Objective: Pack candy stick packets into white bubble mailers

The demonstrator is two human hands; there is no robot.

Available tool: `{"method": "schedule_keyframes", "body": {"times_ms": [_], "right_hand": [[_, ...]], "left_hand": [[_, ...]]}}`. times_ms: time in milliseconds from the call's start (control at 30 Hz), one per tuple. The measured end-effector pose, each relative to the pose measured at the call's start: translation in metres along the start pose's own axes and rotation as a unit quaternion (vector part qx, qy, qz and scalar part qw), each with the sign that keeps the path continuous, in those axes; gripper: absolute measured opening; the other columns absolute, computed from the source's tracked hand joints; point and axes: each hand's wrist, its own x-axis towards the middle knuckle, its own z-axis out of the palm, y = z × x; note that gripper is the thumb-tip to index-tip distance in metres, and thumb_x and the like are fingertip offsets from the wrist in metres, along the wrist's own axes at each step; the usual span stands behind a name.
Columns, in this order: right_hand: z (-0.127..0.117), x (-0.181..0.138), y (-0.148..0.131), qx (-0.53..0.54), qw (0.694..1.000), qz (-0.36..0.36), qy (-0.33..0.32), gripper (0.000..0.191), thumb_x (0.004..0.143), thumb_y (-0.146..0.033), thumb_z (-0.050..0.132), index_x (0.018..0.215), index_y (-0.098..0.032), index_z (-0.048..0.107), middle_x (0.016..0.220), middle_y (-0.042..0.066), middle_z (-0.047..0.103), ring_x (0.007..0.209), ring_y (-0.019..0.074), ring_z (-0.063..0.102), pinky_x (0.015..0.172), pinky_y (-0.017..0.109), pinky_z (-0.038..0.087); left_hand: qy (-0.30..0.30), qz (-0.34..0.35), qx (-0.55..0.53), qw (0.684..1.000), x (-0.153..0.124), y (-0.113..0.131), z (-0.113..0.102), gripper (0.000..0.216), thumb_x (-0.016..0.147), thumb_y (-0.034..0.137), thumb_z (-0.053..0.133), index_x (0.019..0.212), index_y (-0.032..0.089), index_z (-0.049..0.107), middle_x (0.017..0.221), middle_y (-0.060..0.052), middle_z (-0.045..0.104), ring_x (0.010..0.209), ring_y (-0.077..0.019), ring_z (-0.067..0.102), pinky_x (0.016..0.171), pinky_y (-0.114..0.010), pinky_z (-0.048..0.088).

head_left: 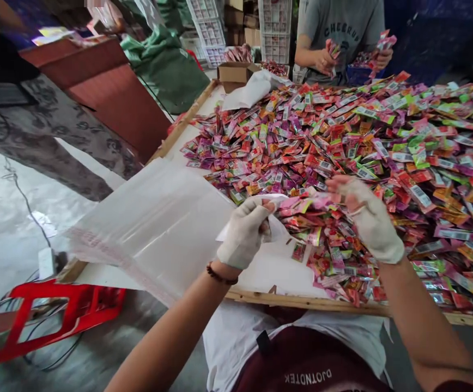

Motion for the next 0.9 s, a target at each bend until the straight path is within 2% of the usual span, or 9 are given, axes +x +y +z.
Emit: {"method": "schedule_keyframes", "body": {"times_ms": [67, 100, 167, 267, 400, 567, 700, 800, 900], "right_hand": [[-0.011, -0.002, -0.006, 0.059, 0.995, 0.044, 0.061, 0.034, 0.092, -0.048, 0.058, 0.117, -0.025, 0.061, 0.11, 0.006, 0.069, 0.095, 0.0188, 0.068, 0.082, 0.032, 0.055], [-0.011, -0.003, -0.006, 0.082, 0.992, 0.085, 0.043, 0.032, 0.089, -0.048, 0.062, 0.11, -0.024, 0.063, 0.098, 0.004, 0.071, 0.081, 0.0174, 0.069, 0.073, 0.03, 0.056], [-0.006, -0.005, -0.001, 0.11, 0.979, 0.162, -0.049, 0.028, 0.085, -0.048, 0.066, 0.094, -0.021, 0.066, 0.076, 0.001, 0.069, 0.061, 0.0151, 0.065, 0.057, 0.026, 0.053], [0.006, 0.001, 0.004, 0.1, 0.967, 0.197, -0.123, 0.027, 0.084, -0.044, 0.063, 0.077, -0.018, 0.064, 0.06, -0.001, 0.064, 0.048, 0.0121, 0.057, 0.047, 0.023, 0.045], [0.012, 0.015, 0.002, 0.066, 0.971, 0.19, -0.129, 0.017, 0.075, -0.032, 0.067, 0.068, -0.018, 0.06, 0.053, -0.004, 0.058, 0.044, 0.0087, 0.049, 0.043, 0.019, 0.039], [0.016, 0.022, 0.003, 0.156, 0.948, 0.243, -0.136, 0.025, 0.077, -0.042, 0.064, 0.069, -0.019, 0.058, 0.055, -0.001, 0.06, 0.046, 0.0119, 0.055, 0.045, 0.023, 0.043], [0.02, 0.023, -0.001, 0.108, 0.956, 0.223, -0.158, 0.027, 0.073, -0.043, 0.07, 0.071, -0.018, 0.061, 0.057, -0.001, 0.062, 0.046, 0.0111, 0.055, 0.045, 0.022, 0.044], [0.016, 0.024, -0.015, 0.056, 0.966, 0.202, -0.15, 0.03, 0.077, -0.045, 0.068, 0.069, -0.017, 0.06, 0.052, -0.003, 0.058, 0.041, 0.0091, 0.049, 0.04, 0.021, 0.037], [0.009, 0.027, -0.031, 0.041, 0.974, 0.178, -0.13, 0.035, 0.082, -0.044, 0.067, 0.062, -0.018, 0.053, 0.043, -0.006, 0.048, 0.035, 0.006, 0.039, 0.037, 0.019, 0.028]], "left_hand": [[0.003, 0.001, -0.064, 0.998, -0.005, 0.015, 0.007, 0.028, 0.064, 0.031, 0.08, 0.075, 0.017, 0.058, 0.047, 0.01, 0.045, 0.038, -0.0031, 0.035, 0.04, -0.016, 0.024], [0.003, 0.001, -0.085, 0.996, -0.007, 0.019, 0.011, 0.029, 0.062, 0.03, 0.081, 0.074, 0.018, 0.058, 0.047, 0.01, 0.045, 0.038, -0.0028, 0.036, 0.04, -0.016, 0.024], [0.0, -0.005, -0.113, 0.994, -0.01, 0.019, 0.02, 0.031, 0.062, 0.029, 0.082, 0.073, 0.018, 0.056, 0.046, 0.01, 0.045, 0.038, -0.0024, 0.036, 0.039, -0.015, 0.025], [-0.011, -0.013, -0.125, 0.992, -0.012, 0.012, 0.027, 0.031, 0.062, 0.028, 0.082, 0.071, 0.017, 0.055, 0.045, 0.01, 0.046, 0.038, -0.0025, 0.036, 0.04, -0.015, 0.028], [-0.012, -0.009, -0.104, 0.995, -0.014, 0.008, 0.023, 0.03, 0.063, 0.029, 0.082, 0.069, 0.017, 0.055, 0.045, 0.008, 0.049, 0.038, -0.003, 0.039, 0.04, -0.015, 0.03], [-0.001, 0.001, -0.107, 0.994, -0.02, 0.008, 0.013, 0.029, 0.064, 0.029, 0.082, 0.074, 0.016, 0.059, 0.049, 0.008, 0.05, 0.04, -0.0027, 0.042, 0.043, -0.014, 0.035], [-0.006, -0.004, -0.087, 0.996, -0.022, 0.0, 0.007, 0.029, 0.068, 0.034, 0.08, 0.075, 0.017, 0.058, 0.05, 0.008, 0.05, 0.041, -0.0031, 0.042, 0.042, -0.014, 0.034], [0.006, 0.018, -0.056, 0.998, -0.021, 0.004, 0.002, 0.032, 0.065, 0.035, 0.081, 0.074, 0.017, 0.056, 0.053, 0.008, 0.052, 0.041, -0.0043, 0.045, 0.041, -0.016, 0.036], [-0.013, 0.038, 0.003, 0.999, -0.017, 0.021, -0.004, 0.031, 0.066, 0.035, 0.08, 0.07, 0.017, 0.054, 0.054, 0.006, 0.054, 0.041, -0.0052, 0.046, 0.042, -0.017, 0.038]]}}
